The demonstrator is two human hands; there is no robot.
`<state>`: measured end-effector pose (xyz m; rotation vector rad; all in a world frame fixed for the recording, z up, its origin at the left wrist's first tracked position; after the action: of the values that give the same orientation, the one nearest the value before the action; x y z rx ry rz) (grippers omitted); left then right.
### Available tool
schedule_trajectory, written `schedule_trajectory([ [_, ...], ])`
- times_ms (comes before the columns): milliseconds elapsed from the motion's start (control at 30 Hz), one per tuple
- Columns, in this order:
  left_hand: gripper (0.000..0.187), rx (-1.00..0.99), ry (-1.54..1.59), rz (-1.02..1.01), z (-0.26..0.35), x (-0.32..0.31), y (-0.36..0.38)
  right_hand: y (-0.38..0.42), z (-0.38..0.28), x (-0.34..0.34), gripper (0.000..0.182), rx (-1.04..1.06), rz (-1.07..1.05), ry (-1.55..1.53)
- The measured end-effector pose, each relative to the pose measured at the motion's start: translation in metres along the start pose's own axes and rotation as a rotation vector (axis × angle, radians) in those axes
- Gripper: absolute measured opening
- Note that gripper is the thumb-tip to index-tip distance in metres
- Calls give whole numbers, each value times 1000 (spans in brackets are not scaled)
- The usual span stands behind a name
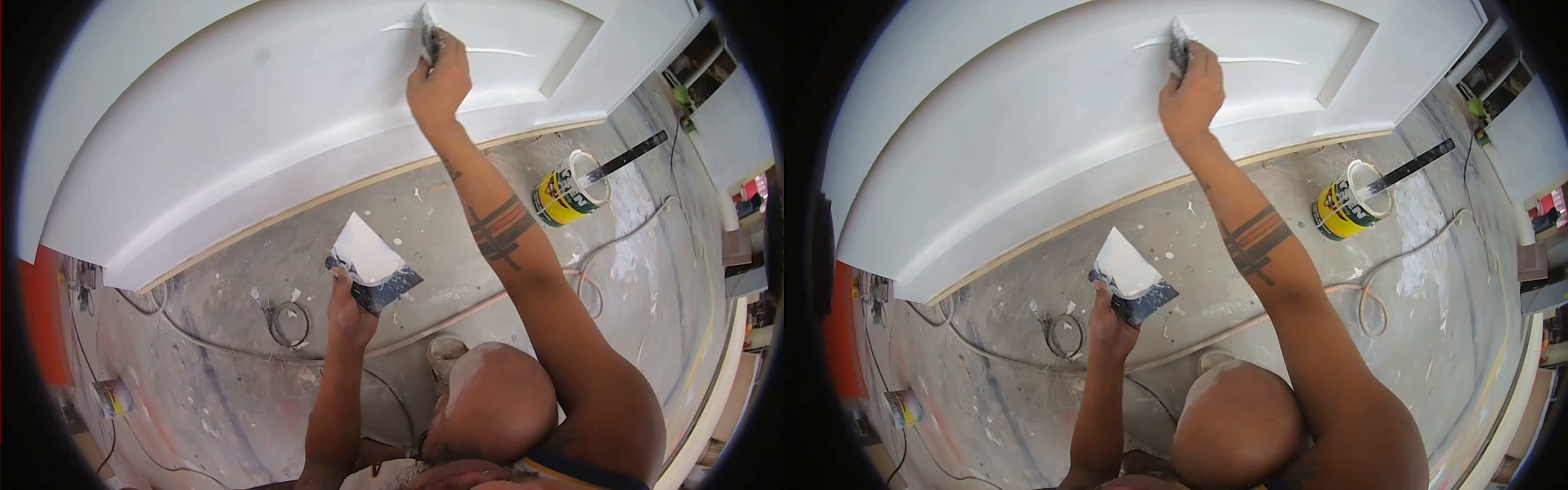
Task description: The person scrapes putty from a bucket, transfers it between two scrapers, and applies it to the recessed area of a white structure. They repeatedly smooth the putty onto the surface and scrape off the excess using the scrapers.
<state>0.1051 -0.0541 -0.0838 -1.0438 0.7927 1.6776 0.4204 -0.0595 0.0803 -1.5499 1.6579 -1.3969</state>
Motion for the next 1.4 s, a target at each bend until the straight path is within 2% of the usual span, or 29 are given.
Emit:
schedule_trajectory([
  [100, 54, 15, 1, -28, 8, 3, -1, 11, -36, -10, 53, 33, -90, 3],
  [133, 54, 36, 10, 32, 9, 6, -1, 15, -46, -14, 59, 63, -140, 1],
  [200, 54, 57, 18, 89, 14, 9, -1, 28, -63, -23, 54, 90, -242, 21],
  [333, 41, 69, 119, 152, 19, 9, -6, 48, -84, -15, 46, 253, -508, -61],
  [367, 36, 65, 172, 173, 21, 9, -7, 53, -87, -4, 46, 250, -504, -57],
  [400, 36, 67, 170, 170, 23, 14, -8, 59, -87, 6, 48, 205, -596, -181],
  [433, 33, 89, 215, 116, 23, 19, -9, 66, -89, 18, 50, 158, -688, -307],
  [500, 31, 111, 262, 66, 21, 21, -11, 74, -101, 62, 54, 275, -738, -469],
  [567, 29, 182, 399, -81, 20, 13, -13, 99, -102, 102, 51, 526, -806, -620],
  [600, 29, 171, 400, -70, 19, 6, -12, 115, -102, 120, 50, 610, -898, -671],
  [633, 31, 188, 355, -142, 16, -10, -12, 130, -100, 134, 49, 700, -990, -727],
  [667, 34, 209, 305, -209, 12, -22, -12, 144, -92, 142, 49, 701, -990, -751],
  [700, 34, 203, 297, -197, 6, -28, -15, 159, -81, 143, 50, 634, -1062, -669],
  [767, 37, 134, 112, -10, -2, -33, -20, 172, -61, 150, 51, 562, -1126, -590],
  [833, 38, 114, 100, -6, -6, -34, -26, 176, -35, 156, 52, 271, -1178, -267],
  [933, 37, 31, 12, 21, -6, -47, -35, 186, -5, 168, 48, 127, -1060, -214],
  [967, 35, -93, -116, 106, -5, -47, -40, 190, -8, 169, 48, 119, -1061, -229],
  [1000, 34, -223, -243, 187, -2, -45, -41, 192, 2, 171, 41, -516, -862, -620],
  [1033, 34, -225, -251, 195, -6, -23, -41, 198, 6, 174, 34, -1144, -571, -968],
  [1067, 34, -237, -547, 155, -11, 10, -39, 191, 3, 177, 21, -1460, -376, -1201],
  [1100, 34, -240, -841, 102, -15, 25, -36, 185, -1, 181, 21, -1464, -363, -1203],
  [1133, 33, -37, -1122, 237, -16, 19, -32, 184, -8, 181, 19, -1627, -452, -1345],
  [1167, 33, -23, -1126, 216, -19, -3, -33, 186, -14, 180, 18, -1786, -538, -1488],
  [1233, 38, -388, -1458, -186, -28, -66, -36, 196, -19, 172, 20, -1836, -559, -1554],
  [1267, 44, -504, -1539, -365, -33, -80, -45, 191, -24, 172, 21, -1808, -524, -1620],
  [1300, 44, -499, -1521, -388, -37, -82, -48, 185, -27, 173, 21, -1774, -495, -1682],
  [1367, 44, -308, -1604, -276, -36, -74, -50, 181, -16, 172, 21, -1732, -458, -1675],
  [1400, 59, -305, -1702, -242, -32, -76, -50, 179, -7, 170, 20, -1691, -445, -1684],
])
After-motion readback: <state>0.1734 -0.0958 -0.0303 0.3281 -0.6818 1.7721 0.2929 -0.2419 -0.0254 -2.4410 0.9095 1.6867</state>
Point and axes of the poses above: each hand's wrist, its own y-axis away from the middle knuckle, its own x-axis out of the back of the hand, z = x × y, the point moved 3 cm from there along -y, towards the middle knuckle, and after that the axes turned 14 degrees about -z, right-handed, at the moved point
